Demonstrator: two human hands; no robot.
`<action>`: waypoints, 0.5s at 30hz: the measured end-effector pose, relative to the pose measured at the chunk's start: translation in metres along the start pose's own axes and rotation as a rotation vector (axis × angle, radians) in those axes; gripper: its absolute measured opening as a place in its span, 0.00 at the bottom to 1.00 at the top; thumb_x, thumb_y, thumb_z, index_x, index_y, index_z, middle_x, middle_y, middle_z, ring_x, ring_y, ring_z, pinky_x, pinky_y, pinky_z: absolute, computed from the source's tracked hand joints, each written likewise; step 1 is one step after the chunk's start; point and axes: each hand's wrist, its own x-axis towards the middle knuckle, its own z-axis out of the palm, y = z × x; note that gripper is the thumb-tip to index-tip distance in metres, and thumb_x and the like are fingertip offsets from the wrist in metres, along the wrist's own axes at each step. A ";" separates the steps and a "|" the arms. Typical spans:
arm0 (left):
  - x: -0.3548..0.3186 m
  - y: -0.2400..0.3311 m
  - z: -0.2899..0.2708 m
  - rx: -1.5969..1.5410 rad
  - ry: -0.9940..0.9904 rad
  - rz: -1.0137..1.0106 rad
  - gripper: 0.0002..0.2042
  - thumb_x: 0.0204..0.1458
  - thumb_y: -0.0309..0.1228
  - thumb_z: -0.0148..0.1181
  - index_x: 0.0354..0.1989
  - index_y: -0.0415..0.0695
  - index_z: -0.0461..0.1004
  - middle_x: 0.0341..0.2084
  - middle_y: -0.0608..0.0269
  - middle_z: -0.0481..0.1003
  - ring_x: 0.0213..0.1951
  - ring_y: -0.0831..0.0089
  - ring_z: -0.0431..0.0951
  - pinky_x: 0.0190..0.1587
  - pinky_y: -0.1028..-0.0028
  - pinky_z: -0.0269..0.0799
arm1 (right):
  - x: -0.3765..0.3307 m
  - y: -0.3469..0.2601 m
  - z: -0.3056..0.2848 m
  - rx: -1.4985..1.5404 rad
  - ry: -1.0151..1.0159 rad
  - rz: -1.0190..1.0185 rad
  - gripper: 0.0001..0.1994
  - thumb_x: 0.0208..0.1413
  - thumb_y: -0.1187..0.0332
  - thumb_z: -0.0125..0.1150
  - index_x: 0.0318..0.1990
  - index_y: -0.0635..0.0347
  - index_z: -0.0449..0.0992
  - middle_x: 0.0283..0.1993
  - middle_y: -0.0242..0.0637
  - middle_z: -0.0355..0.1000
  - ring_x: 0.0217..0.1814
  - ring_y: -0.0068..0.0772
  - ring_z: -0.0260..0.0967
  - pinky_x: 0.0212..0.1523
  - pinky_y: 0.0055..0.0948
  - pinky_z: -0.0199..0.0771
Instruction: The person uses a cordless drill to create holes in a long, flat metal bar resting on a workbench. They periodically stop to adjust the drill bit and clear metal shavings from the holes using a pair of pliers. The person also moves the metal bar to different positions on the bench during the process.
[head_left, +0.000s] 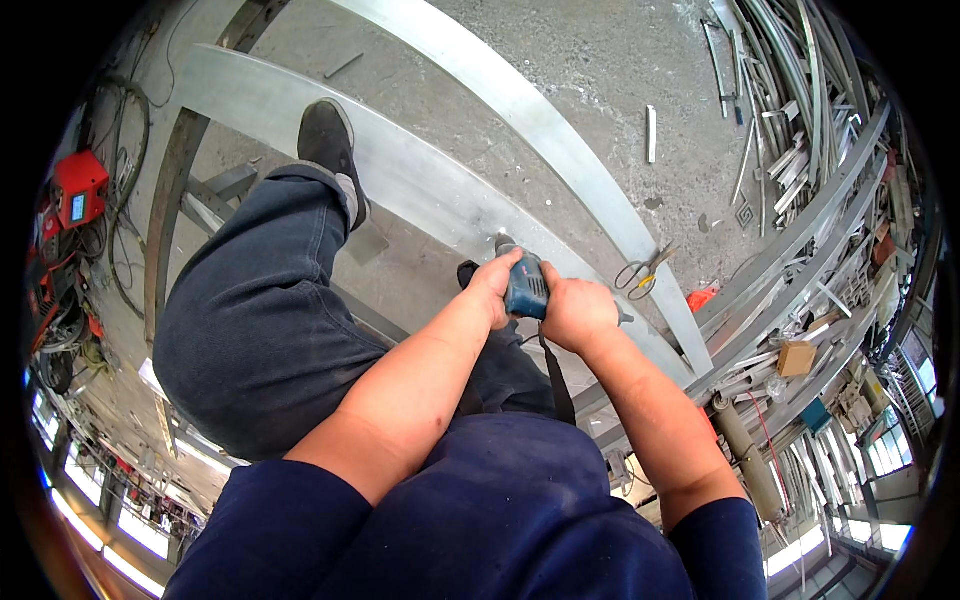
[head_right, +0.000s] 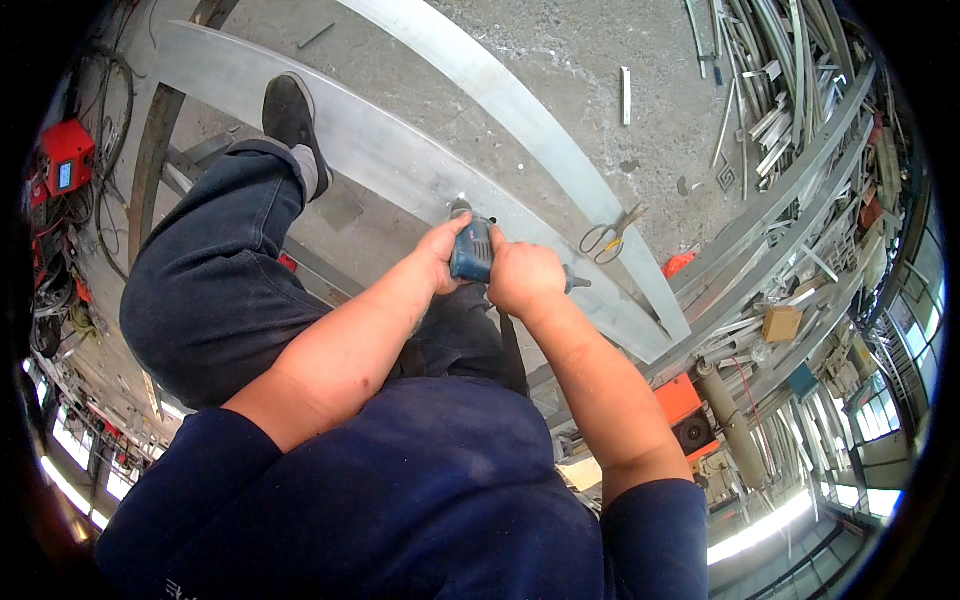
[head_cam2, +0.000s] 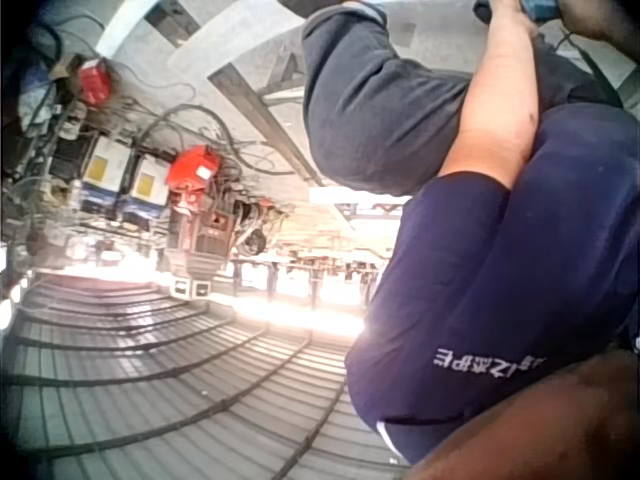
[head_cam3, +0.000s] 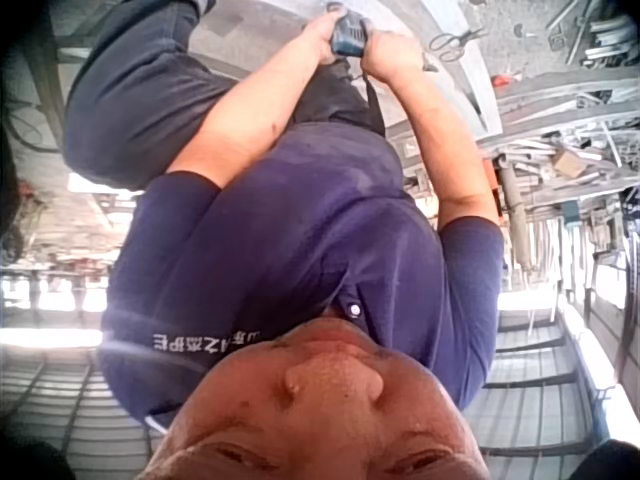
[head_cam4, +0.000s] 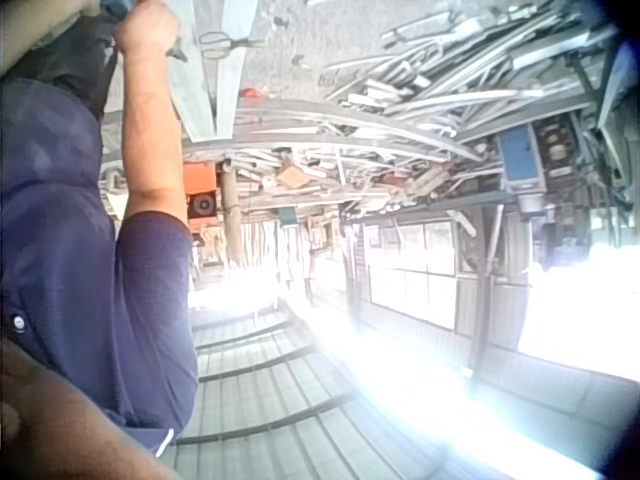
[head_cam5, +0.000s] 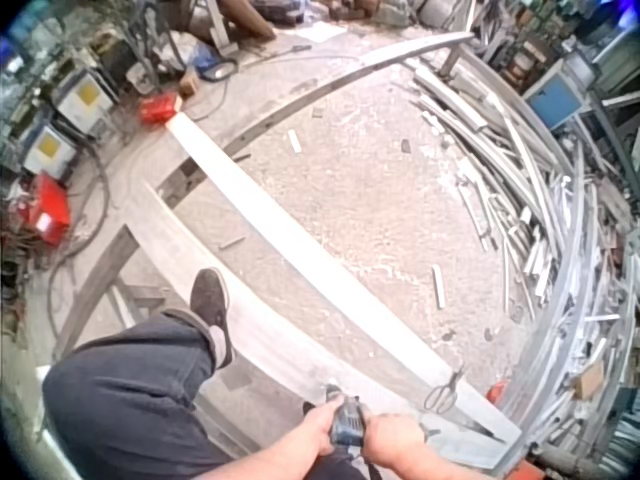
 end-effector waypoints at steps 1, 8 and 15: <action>0.000 -0.001 0.000 -0.003 -0.009 0.005 0.21 0.65 0.56 0.53 0.50 0.52 0.75 0.43 0.60 0.81 0.43 0.61 0.84 0.53 0.54 0.77 | 0.000 0.000 0.001 0.002 0.007 -0.001 0.39 0.46 0.66 0.63 0.72 0.50 0.62 0.43 0.46 0.82 0.46 0.49 0.81 0.48 0.44 0.81; -0.003 -0.004 -0.005 0.012 0.000 0.004 0.21 0.63 0.55 0.56 0.51 0.51 0.75 0.42 0.60 0.81 0.42 0.62 0.84 0.50 0.55 0.80 | -0.003 -0.003 0.007 0.028 -0.016 0.017 0.39 0.46 0.67 0.63 0.71 0.52 0.62 0.44 0.46 0.81 0.47 0.49 0.81 0.48 0.44 0.80; 0.000 -0.008 -0.007 -0.017 -0.028 0.015 0.21 0.63 0.55 0.56 0.50 0.50 0.75 0.42 0.60 0.81 0.42 0.62 0.84 0.50 0.55 0.79 | -0.006 -0.005 0.011 0.055 -0.027 0.047 0.42 0.46 0.68 0.63 0.73 0.51 0.59 0.45 0.46 0.81 0.48 0.49 0.80 0.49 0.44 0.80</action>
